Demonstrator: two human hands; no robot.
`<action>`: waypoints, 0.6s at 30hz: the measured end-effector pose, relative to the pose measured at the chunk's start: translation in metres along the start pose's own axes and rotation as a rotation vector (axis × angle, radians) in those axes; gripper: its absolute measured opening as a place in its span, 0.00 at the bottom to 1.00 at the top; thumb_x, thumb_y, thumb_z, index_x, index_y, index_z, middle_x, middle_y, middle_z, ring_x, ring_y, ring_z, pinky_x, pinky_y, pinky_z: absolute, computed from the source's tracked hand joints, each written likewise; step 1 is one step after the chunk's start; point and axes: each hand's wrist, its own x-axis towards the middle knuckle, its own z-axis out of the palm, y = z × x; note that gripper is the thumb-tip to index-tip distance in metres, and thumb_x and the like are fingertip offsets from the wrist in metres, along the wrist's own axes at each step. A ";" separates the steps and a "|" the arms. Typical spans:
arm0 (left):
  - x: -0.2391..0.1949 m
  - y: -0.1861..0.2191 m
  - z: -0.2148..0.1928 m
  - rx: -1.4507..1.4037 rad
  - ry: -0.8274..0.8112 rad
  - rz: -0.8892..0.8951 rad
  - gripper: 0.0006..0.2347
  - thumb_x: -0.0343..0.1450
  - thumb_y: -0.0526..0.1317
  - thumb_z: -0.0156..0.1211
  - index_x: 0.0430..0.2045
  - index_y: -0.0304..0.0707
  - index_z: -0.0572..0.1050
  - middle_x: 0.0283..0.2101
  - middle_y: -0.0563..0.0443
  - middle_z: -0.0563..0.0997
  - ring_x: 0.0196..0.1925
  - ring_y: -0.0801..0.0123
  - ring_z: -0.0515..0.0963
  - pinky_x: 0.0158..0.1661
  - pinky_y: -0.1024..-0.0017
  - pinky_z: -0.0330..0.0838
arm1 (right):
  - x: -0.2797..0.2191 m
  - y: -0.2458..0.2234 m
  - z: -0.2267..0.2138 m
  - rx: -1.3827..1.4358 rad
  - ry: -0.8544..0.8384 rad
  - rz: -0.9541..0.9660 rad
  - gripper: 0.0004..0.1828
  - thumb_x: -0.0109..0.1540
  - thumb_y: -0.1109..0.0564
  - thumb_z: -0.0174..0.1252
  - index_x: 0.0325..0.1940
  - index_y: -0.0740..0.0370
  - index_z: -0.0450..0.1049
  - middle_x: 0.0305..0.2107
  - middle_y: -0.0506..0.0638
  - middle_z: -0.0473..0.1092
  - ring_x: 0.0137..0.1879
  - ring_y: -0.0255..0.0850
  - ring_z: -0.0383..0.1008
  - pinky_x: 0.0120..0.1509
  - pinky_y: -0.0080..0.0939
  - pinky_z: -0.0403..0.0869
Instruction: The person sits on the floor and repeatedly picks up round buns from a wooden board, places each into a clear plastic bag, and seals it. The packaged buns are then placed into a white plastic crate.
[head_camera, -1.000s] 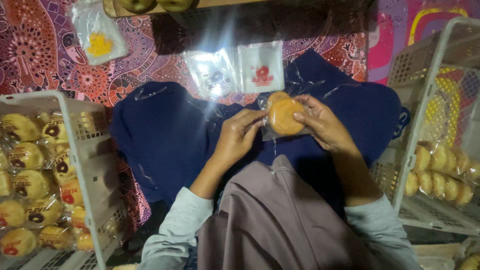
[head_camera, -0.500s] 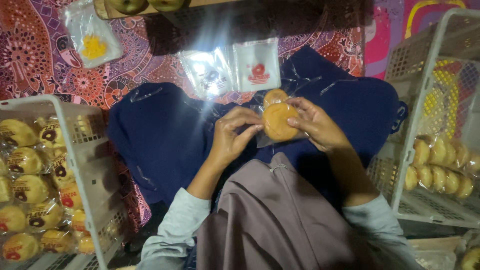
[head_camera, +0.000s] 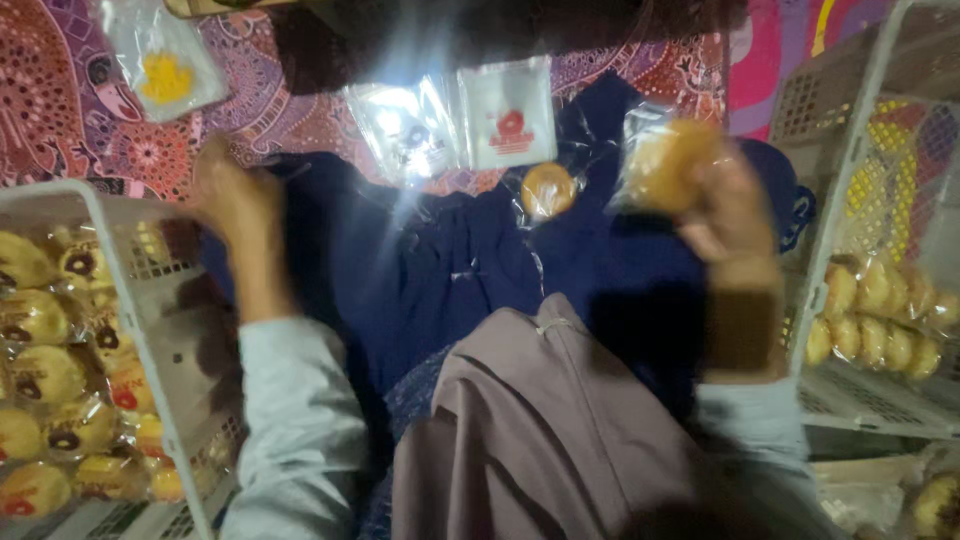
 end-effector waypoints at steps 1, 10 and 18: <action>0.001 -0.006 0.017 0.092 0.037 0.047 0.22 0.69 0.31 0.63 0.60 0.28 0.72 0.59 0.33 0.77 0.63 0.45 0.76 0.64 0.53 0.68 | 0.004 -0.011 -0.015 0.003 0.066 -0.095 0.31 0.68 0.60 0.61 0.74 0.64 0.61 0.61 0.55 0.70 0.67 0.45 0.74 0.71 0.45 0.77; -0.109 0.252 0.142 -0.716 -0.458 0.299 0.13 0.61 0.39 0.69 0.34 0.31 0.79 0.40 0.33 0.81 0.46 0.40 0.78 0.46 0.54 0.71 | 0.028 0.005 -0.032 -0.185 0.277 0.020 0.32 0.66 0.60 0.61 0.74 0.62 0.61 0.53 0.53 0.73 0.51 0.44 0.75 0.34 0.32 0.66; -0.109 0.214 0.197 -0.888 -0.052 -0.283 0.08 0.74 0.37 0.51 0.32 0.29 0.75 0.33 0.33 0.80 0.36 0.45 0.82 0.41 0.58 0.75 | 0.075 0.054 -0.049 -0.776 -0.050 0.202 0.26 0.63 0.51 0.65 0.63 0.67 0.71 0.49 0.52 0.76 0.54 0.38 0.75 0.59 0.38 0.74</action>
